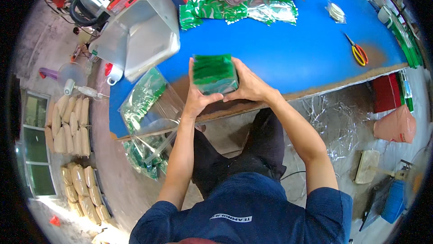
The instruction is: The recorder is organizing and packing green product pouches into larger clear plastic bags.
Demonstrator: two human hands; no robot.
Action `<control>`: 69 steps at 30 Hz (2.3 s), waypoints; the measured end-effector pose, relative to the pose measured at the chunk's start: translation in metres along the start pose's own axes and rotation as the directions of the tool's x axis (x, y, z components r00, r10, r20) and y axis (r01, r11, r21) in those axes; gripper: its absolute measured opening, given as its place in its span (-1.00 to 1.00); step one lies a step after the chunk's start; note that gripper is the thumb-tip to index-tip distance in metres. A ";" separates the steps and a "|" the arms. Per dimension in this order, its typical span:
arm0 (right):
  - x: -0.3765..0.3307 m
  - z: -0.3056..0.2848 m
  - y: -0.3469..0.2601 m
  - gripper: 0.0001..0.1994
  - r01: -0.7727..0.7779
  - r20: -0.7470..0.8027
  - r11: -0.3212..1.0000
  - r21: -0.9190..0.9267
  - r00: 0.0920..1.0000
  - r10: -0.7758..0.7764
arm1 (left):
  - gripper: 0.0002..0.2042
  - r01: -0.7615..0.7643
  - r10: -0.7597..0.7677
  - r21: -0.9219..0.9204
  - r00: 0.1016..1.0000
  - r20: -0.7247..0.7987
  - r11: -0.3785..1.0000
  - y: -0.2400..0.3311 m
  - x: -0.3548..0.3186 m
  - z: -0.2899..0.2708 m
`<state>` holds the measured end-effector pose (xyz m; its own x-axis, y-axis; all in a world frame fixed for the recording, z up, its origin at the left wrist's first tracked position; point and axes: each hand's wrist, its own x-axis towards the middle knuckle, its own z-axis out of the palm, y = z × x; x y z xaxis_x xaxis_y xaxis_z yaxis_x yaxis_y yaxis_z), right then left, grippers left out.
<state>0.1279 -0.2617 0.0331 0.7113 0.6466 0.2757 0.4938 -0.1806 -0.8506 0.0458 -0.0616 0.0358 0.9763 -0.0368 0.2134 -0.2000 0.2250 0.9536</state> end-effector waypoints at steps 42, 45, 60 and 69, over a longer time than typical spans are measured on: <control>0.079 -0.070 -0.075 -0.64 0.067 0.416 0.962 -0.264 0.908 0.051 | -0.29 -0.018 0.063 0.476 0.995 -0.077 0.879 -0.019 -0.019 -0.007; 0.082 -0.073 -0.067 -0.73 0.185 0.497 0.960 -0.211 0.866 -0.058 | -0.26 -0.018 0.063 0.483 0.995 -0.078 0.875 -0.025 -0.017 -0.013; 0.204 -0.014 0.024 -0.61 0.048 -0.107 0.971 -0.233 0.991 -0.075 | -0.20 -0.030 0.029 0.001 0.954 -0.299 1.000 -0.009 -0.021 -0.015; 0.318 -0.020 0.121 -0.21 -0.588 -0.497 0.591 -0.552 0.801 0.332 | -0.20 0.041 -0.023 0.057 0.957 -0.291 0.998 -0.015 -0.020 -0.009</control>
<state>0.4236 -0.0927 0.0262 0.9829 0.0897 0.1608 0.1500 -0.8962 -0.4175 0.0306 -0.0557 0.0150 0.9625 0.2428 0.1209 -0.1644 0.1677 0.9720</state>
